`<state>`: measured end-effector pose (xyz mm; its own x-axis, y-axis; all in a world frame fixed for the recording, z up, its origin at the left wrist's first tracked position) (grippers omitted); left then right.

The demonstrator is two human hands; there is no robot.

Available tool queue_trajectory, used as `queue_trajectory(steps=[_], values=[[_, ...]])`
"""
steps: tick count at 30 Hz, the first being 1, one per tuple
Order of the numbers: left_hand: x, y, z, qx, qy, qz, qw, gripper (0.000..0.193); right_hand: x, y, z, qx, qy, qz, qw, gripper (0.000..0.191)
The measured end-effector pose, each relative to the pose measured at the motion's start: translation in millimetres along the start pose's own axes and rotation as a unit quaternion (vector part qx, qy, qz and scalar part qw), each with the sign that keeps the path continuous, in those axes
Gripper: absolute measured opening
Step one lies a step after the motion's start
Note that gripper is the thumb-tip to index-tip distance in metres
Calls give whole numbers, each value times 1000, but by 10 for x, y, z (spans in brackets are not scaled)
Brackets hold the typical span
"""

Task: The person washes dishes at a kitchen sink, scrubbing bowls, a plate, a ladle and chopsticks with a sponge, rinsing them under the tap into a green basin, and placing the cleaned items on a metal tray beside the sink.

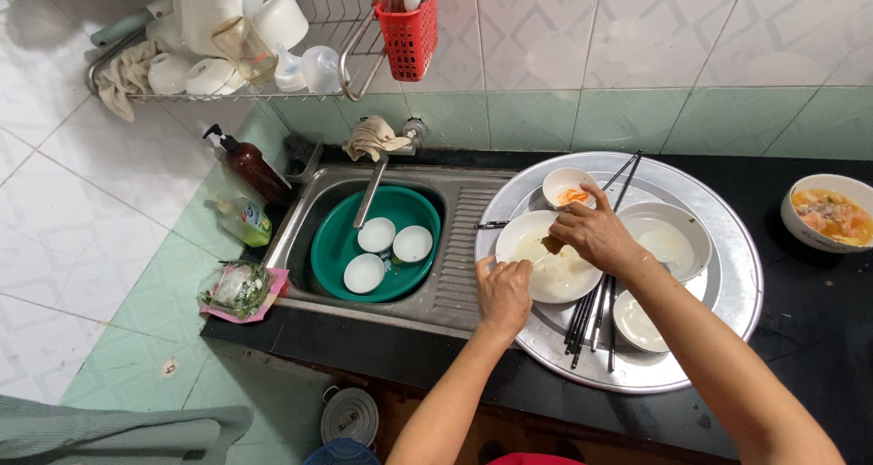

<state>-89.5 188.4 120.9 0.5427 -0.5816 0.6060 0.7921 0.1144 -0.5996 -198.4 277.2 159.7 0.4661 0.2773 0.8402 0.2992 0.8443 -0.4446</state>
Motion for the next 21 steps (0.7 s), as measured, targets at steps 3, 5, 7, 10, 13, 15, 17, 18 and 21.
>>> queue_trajectory(steps=[3,5,7,10,13,15,17,18,21], values=[[-42,28,-169,60,80,-14,995,19,32,74,349,-95,-76,49,991,17],[-135,32,-277,105,146,-23,983,19,-42,127,572,-192,-113,64,973,21],[-280,55,-373,168,233,-18,958,21,-160,235,680,-301,-122,63,944,16],[-574,105,-398,252,347,11,903,23,-470,478,700,-506,-391,176,748,23],[-772,111,-347,269,359,28,893,24,-950,672,372,-662,-542,158,493,40],[-843,133,-389,292,352,33,889,24,-1101,552,146,-623,-651,138,412,37],[-853,145,-459,299,318,13,899,25,-1197,462,-14,-588,-707,80,383,34],[-836,149,-507,303,301,3,904,25,-1234,443,-58,-576,-713,32,398,32],[-700,155,-608,286,289,-13,913,24,-1200,427,104,-540,-692,11,479,26]])
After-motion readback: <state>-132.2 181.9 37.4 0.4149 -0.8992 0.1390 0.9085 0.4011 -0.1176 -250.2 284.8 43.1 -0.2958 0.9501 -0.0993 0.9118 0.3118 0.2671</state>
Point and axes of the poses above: each hand's wrist, its own y-axis away from the middle knuckle, its own x-axis out of the back of the hand, z = x × y, the point moved 10 cm from there along -y, towards the middle knuckle, and after that the axes turned 14 degrees about y, right-handed, at the moved point
